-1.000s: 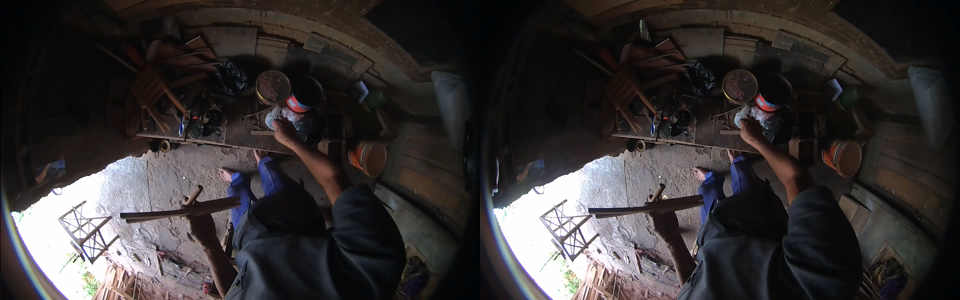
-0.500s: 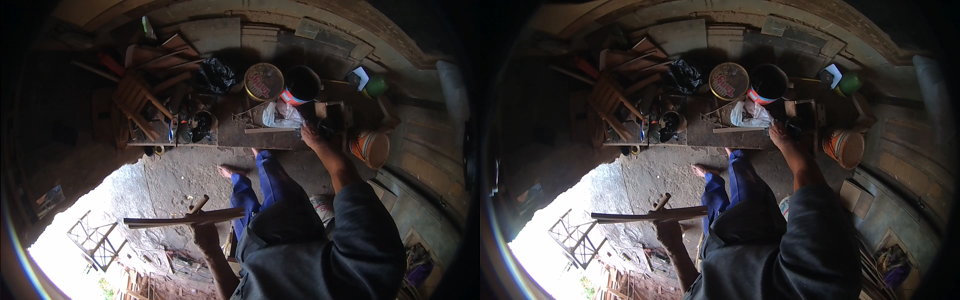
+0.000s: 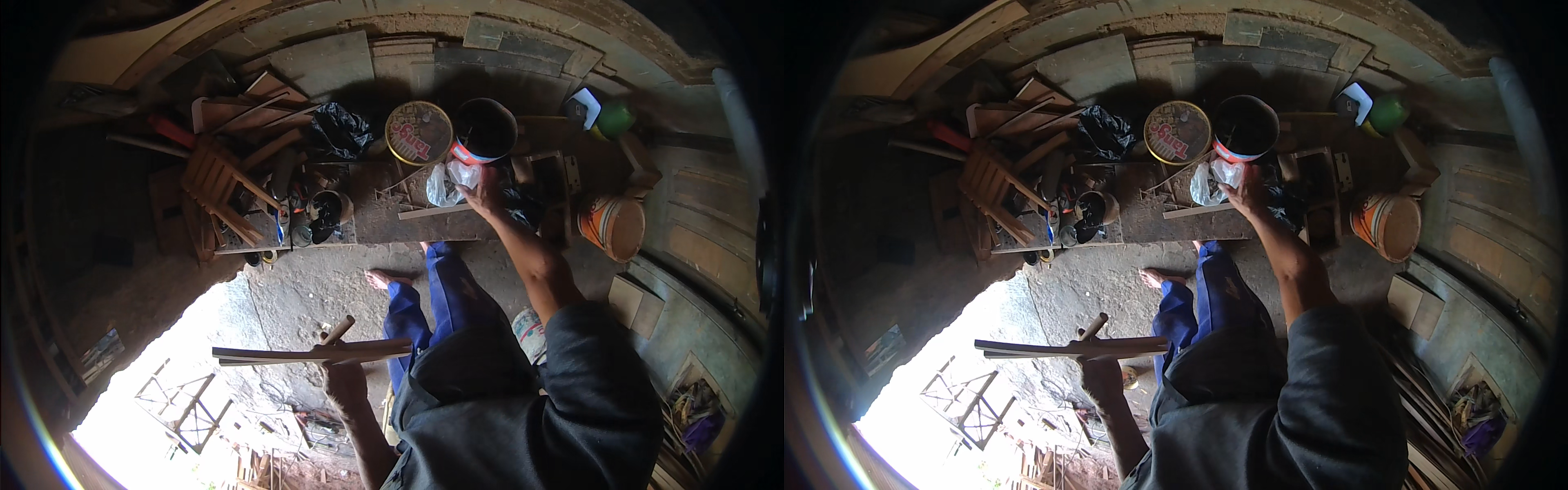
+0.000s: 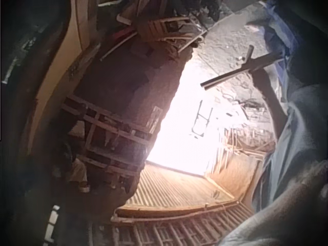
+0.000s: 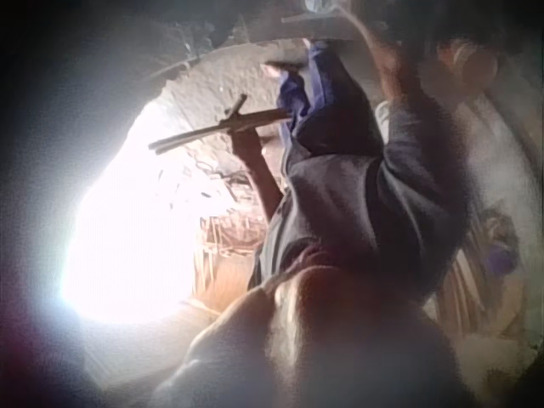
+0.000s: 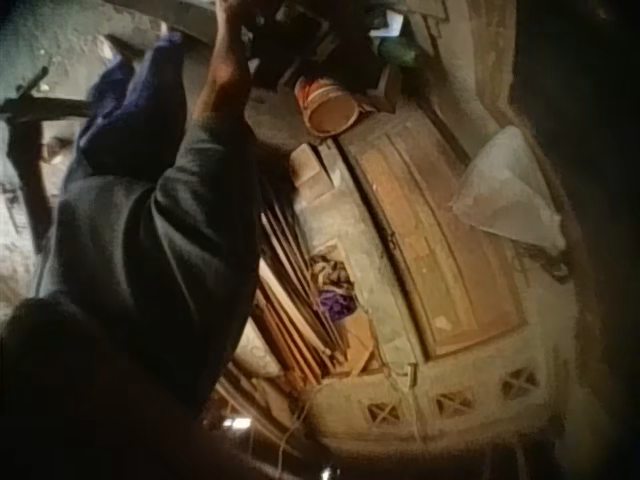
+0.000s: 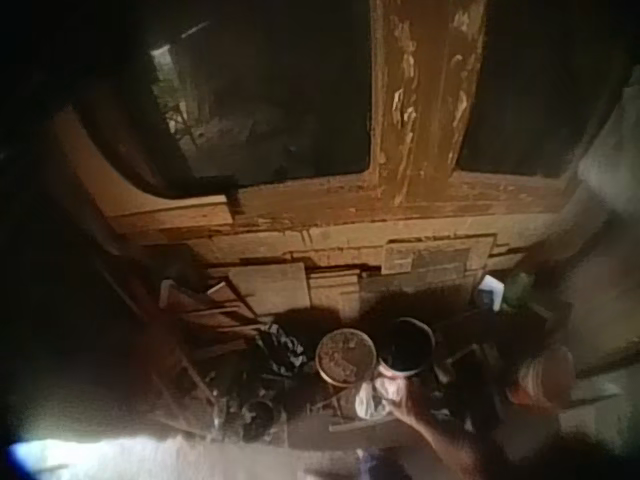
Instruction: The person retrieves wooden pieces and a pencil, then sits on the floor to mark and align the pieces. They select nails from a container and insert them into pre-drilled holes in the wooden parts, assembling them by hand.
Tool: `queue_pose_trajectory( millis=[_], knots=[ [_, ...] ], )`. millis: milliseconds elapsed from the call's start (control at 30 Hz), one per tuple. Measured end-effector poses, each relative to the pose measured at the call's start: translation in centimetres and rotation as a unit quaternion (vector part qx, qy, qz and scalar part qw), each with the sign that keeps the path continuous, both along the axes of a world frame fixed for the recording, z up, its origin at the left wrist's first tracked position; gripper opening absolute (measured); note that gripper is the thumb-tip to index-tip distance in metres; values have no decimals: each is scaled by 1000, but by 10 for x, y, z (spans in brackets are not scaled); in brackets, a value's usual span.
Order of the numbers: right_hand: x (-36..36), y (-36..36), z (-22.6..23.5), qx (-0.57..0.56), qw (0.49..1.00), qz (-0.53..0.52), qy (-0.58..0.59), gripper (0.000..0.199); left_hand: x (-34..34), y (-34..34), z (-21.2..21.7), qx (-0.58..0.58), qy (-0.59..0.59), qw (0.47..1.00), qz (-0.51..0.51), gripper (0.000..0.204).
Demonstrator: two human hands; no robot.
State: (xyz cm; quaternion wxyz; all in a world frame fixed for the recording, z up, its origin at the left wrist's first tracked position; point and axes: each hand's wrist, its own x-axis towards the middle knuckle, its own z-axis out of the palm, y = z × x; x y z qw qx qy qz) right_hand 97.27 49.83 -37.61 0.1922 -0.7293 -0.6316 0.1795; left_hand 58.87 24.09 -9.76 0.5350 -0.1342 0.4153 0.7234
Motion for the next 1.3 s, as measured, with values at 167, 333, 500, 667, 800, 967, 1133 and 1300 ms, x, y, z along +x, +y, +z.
queue_pose_trajectory(
  millis=[167, 333, 500, 667, 800, 967, 1133, 1300],
  knots=[
    [-69, 9, -10, -35, 992, -122, 9, 96, 7, 1, 10, 5, -129, 988, 89, 46],
    [-92, 29, -12, -200, 970, -132, -32, 84, 3, -8, 6, -43, 55, 994, -82, 46],
    [-79, 13, -31, -118, 988, -97, -11, 41, -3, -19, -8, -169, 551, 765, -287, 45],
    [-85, -13, -37, -68, 988, -116, 77, 30, 3, -10, -6, -242, 650, 585, -419, 40],
    [-93, -22, -44, -43, 992, -90, 83, 31, 16, -3, -4, -295, 589, 608, -443, 40],
    [-90, -15, -31, 113, 988, -64, -88, 55, 4, -15, -8, -205, 446, 801, -343, 43],
    [-63, 26, -5, -32, 993, -116, 11, 71, -8, -36, -9, -82, 46, 991, -100, 41],
    [-66, 36, -17, -133, 991, 19, -4, 46, -9, -44, -13, -60, 21, 989, -131, 45]
  ],
)
